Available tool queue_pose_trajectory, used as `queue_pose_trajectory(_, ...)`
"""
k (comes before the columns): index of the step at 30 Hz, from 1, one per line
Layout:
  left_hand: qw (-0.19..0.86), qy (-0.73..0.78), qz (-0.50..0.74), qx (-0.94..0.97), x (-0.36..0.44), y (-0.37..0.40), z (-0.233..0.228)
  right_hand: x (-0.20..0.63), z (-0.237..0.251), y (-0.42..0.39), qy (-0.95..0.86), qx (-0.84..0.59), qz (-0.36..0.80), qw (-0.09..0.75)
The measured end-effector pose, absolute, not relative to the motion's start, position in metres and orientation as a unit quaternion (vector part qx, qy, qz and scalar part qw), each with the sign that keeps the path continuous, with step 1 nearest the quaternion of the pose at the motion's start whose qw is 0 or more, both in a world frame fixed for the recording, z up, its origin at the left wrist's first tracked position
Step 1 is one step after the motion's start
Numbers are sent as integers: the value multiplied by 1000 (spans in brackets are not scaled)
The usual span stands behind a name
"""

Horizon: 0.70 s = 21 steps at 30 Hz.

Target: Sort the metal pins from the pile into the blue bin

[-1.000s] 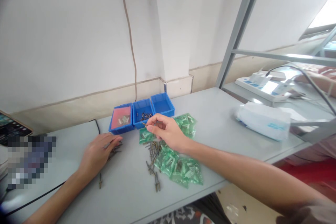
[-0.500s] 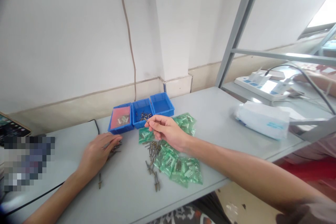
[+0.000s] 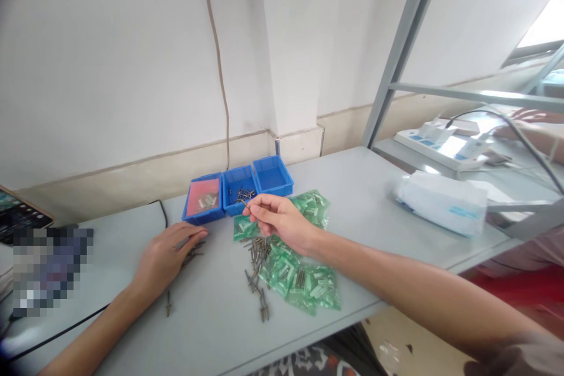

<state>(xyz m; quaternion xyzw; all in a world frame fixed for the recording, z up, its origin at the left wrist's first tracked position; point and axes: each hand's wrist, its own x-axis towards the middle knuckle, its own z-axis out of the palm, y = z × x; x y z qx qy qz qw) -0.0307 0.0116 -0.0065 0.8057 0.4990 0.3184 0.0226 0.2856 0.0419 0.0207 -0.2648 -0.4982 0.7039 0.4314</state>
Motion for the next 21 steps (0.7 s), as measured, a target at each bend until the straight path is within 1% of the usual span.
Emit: queue_pose_trajectory(21,-14,484,260,836,-38,16,-16,285,19,41,-540,-277,668,430)
